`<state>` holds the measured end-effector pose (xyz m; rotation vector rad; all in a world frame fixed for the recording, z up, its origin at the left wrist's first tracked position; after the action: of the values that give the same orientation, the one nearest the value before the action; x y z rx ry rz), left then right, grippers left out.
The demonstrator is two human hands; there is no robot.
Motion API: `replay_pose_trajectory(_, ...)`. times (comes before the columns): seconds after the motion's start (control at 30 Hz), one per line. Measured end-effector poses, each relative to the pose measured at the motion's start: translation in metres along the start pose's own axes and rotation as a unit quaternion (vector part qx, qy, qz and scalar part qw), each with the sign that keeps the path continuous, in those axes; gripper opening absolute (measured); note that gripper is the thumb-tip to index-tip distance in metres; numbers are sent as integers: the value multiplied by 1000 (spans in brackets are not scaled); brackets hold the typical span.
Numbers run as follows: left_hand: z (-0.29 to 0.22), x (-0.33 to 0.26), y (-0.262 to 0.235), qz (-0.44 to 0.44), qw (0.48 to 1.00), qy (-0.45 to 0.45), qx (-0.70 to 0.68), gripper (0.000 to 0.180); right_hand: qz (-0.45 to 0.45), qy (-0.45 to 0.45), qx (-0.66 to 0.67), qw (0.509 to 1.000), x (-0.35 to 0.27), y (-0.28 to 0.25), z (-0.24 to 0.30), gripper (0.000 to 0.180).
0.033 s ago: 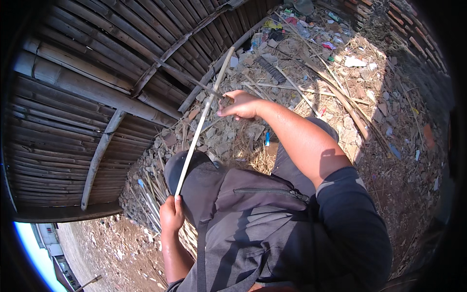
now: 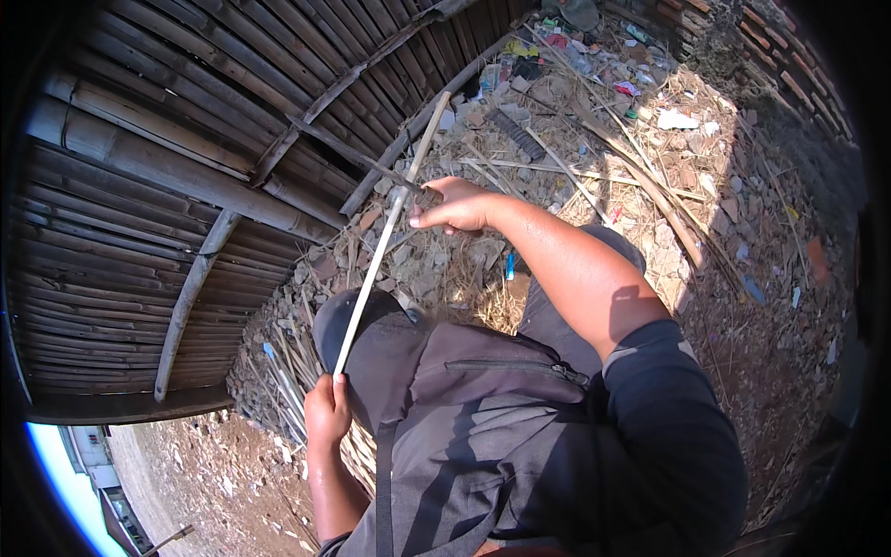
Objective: The person shaves and trims bamboo sticks using a knife.
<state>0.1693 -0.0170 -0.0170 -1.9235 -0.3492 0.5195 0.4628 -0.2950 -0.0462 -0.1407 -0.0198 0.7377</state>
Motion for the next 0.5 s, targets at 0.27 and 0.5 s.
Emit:
replay_pose_trajectory(0.27,17,-17,-6,-2,1000,1,29,45,-8,-16,73,997,9,9,-5,28)
replay_pose_trajectory(0.5,64,-46,-11,17,998,-60,28,48,-106,-16,77,991,12,-20,-12,31)
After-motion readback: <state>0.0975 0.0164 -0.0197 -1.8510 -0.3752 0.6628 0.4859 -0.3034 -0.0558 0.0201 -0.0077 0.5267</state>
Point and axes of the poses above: each hand's wrist, its own x-axis towards the middle knuckle, its own y-axis out of the palm, z = x × y, the point moved 4 cm from there along x, towards the middle knuckle, and after that the axes turned 9 degrees about -y, right-handed, at the moved point
